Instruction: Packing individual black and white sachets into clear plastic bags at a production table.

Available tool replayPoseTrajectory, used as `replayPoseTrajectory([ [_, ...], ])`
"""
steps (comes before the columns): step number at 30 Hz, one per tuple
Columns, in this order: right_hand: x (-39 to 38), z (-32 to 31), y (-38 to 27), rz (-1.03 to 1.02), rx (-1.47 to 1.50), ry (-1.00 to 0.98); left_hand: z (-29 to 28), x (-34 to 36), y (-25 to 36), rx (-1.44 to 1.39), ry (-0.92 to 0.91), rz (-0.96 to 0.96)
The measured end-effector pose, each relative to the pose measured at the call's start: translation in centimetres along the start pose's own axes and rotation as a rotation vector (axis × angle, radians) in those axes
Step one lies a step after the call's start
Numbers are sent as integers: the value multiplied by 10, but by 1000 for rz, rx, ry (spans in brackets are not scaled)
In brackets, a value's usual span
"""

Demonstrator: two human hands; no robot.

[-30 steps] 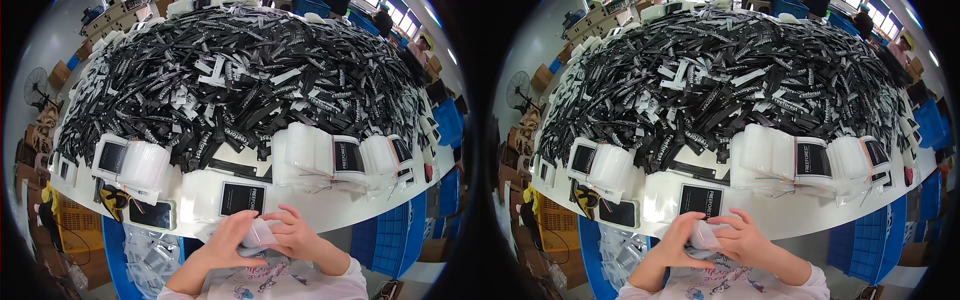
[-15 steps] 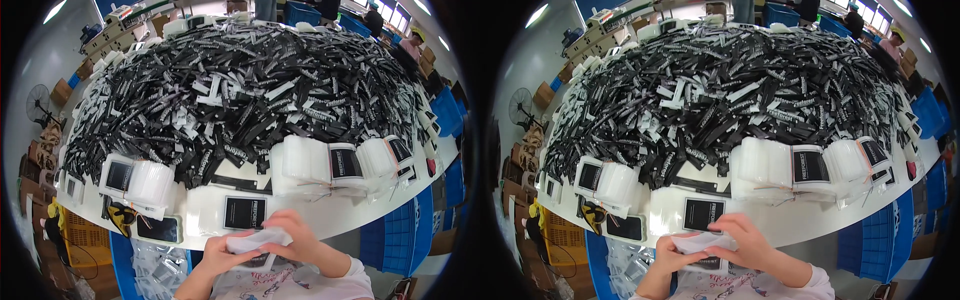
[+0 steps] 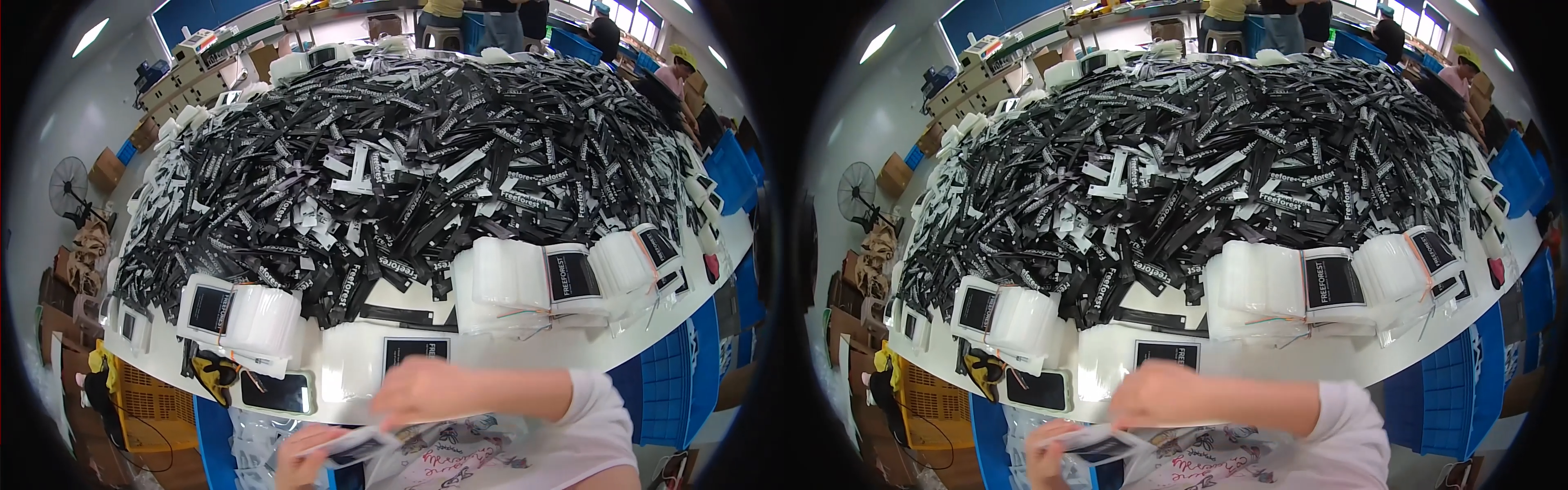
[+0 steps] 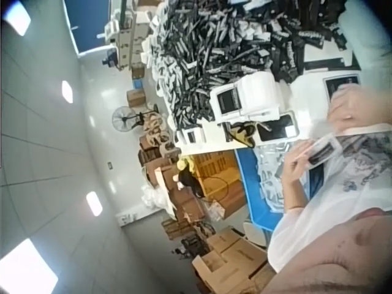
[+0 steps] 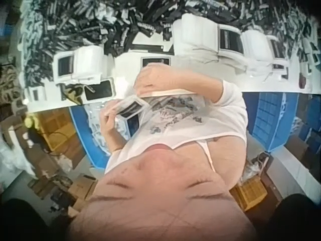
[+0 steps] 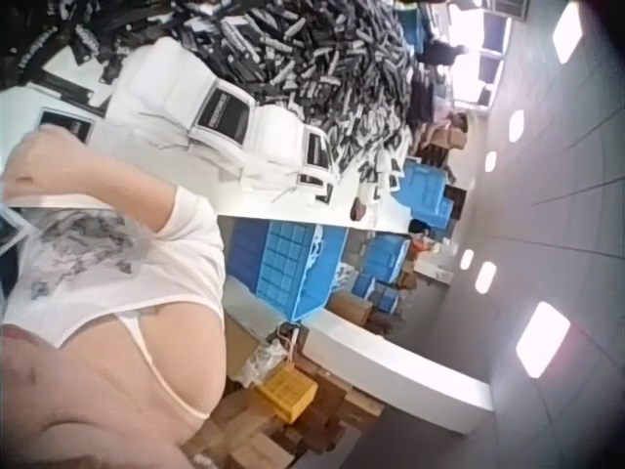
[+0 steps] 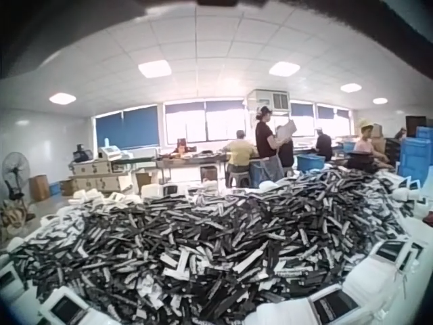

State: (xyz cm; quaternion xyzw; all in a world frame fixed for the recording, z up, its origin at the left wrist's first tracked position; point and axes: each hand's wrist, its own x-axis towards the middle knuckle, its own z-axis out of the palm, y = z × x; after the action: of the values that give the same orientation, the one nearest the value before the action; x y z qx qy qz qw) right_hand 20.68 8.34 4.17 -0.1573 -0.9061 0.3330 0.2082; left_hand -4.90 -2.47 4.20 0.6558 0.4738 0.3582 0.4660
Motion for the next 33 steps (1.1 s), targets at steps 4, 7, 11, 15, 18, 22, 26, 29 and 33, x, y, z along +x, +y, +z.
replayPoseTrajectory([
  [4,36,-76,84,532,-770,-56,-55,-43,4,317,0,-295],
  [7,21,-88,136,495,-1114,-20,-53,-65,-27,487,23,-557],
  [11,32,-98,140,332,-1083,-247,-50,-75,-41,144,49,-664],
  [15,69,-133,120,354,-549,398,-44,-60,-39,7,-43,-538],
  [18,110,-134,154,447,-498,673,-19,-15,-25,-210,-243,-256],
  [22,155,-118,192,674,-804,234,-6,-11,-19,-269,-343,-325],
  [26,167,-110,222,599,-716,309,3,-18,-14,-282,-327,-374],
  [29,166,-117,200,398,-699,420,12,-14,-33,-350,-361,-401],
  [33,140,-132,126,318,-402,656,32,16,-30,-386,-284,-346],
])
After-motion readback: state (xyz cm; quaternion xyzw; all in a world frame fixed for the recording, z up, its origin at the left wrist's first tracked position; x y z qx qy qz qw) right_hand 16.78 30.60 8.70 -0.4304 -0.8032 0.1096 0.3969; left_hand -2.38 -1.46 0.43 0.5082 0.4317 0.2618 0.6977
